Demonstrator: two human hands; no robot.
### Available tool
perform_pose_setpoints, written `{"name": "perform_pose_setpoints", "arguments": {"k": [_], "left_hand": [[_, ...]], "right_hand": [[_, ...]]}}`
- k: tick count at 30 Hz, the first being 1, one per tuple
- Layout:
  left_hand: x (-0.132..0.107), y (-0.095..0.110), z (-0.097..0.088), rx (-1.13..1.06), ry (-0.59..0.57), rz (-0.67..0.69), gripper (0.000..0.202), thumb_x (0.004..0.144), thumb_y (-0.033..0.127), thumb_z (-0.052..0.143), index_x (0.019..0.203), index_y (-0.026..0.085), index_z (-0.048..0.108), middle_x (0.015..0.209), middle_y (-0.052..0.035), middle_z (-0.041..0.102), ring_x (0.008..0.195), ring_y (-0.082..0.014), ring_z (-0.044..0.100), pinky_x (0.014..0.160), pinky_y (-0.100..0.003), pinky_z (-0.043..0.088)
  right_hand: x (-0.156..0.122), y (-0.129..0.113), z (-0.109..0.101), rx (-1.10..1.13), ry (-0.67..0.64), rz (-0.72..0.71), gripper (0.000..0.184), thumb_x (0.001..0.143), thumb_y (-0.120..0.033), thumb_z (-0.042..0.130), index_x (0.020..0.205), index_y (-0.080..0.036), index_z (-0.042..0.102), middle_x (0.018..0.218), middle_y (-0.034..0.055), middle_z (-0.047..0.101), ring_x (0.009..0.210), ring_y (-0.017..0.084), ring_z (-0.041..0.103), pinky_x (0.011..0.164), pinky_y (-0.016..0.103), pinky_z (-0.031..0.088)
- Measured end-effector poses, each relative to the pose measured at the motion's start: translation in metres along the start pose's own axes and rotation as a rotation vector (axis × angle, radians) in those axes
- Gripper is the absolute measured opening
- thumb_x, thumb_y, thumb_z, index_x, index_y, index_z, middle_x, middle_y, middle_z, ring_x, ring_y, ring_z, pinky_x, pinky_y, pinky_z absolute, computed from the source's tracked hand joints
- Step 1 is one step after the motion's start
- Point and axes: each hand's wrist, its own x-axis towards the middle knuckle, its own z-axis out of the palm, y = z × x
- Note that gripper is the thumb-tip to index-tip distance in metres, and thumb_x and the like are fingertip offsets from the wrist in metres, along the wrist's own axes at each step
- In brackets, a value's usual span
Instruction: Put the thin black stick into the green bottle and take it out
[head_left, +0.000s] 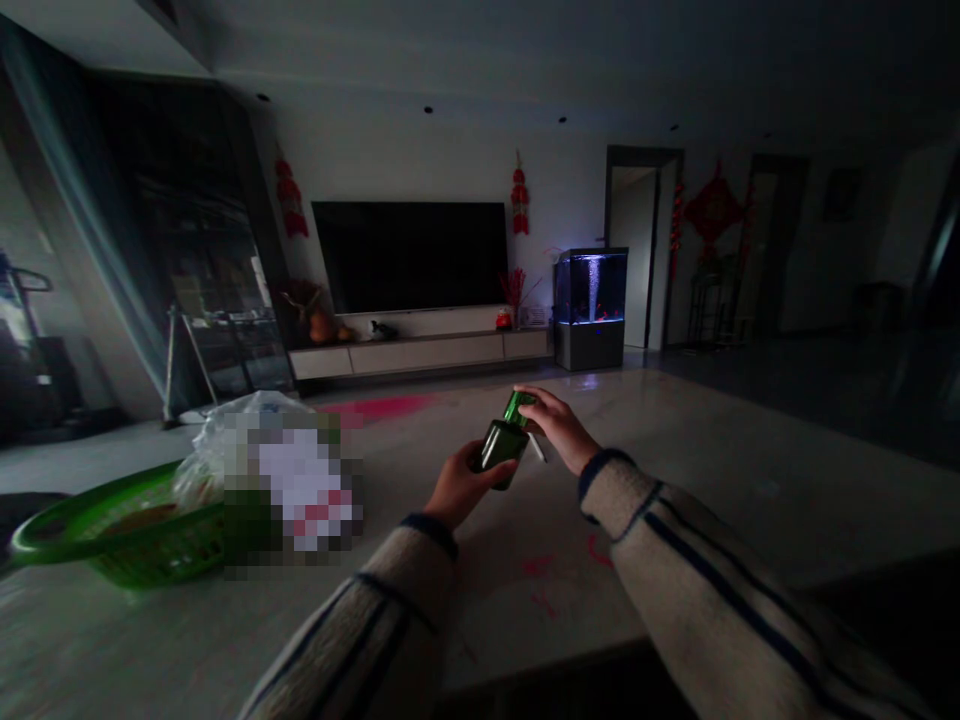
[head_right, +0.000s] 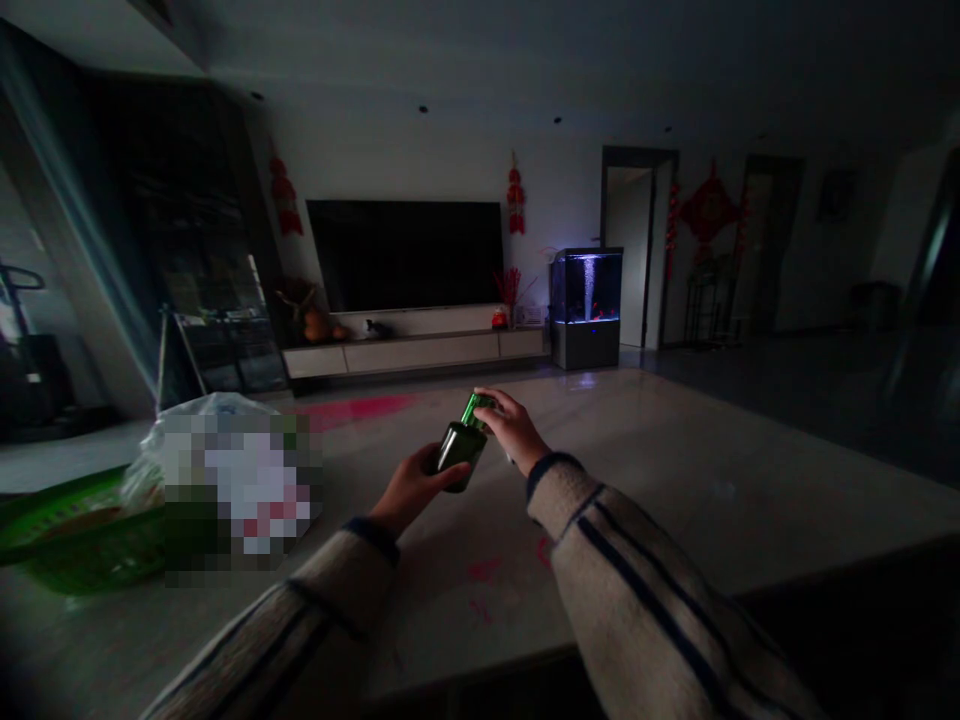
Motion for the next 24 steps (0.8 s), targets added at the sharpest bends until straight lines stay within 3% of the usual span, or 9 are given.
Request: {"name": "perform_pose_setpoints", "arguments": {"k": [5,11,24], "left_hand": [[0.000,0.001,0.000,-0.015,0.000,-0.007,0.051,0.058,0.040,0.070,0.097,0.010,0.059,0.090,-0.0091,0.066,0.078,-0.0186,0.062,0.066,-0.027,0.049],[0.002,-0.005,0.000,-0.037,-0.008,0.037,0.052,0.058,0.042,0.070,0.098,0.011,0.059,0.086,-0.0073,0.066,0.076,-0.0181,0.062,0.066,-0.027,0.049],[0.001,-0.004,-0.001,-0.048,0.013,0.037,0.054,0.059,0.045,0.068,0.099,0.010,0.058,0.081,-0.0065,0.065,0.074,-0.0184,0.061,0.065,-0.028,0.049]], "right_hand": [[0.001,0.004,-0.001,-0.028,-0.003,-0.001,0.039,0.067,-0.035,0.058,0.104,-0.023,0.055,0.090,0.0009,0.059,0.076,0.012,0.057,0.063,0.023,0.047],[0.008,0.020,-0.002,-0.056,0.088,-0.047,0.058,0.057,-0.037,0.069,0.109,-0.020,0.049,0.095,0.0040,0.060,0.084,0.015,0.058,0.070,0.028,0.049],[0.000,0.008,0.002,0.097,0.082,0.010,0.045,0.056,-0.028,0.068,0.097,-0.020,0.051,0.091,0.0017,0.059,0.076,0.012,0.059,0.069,0.028,0.049]]}}
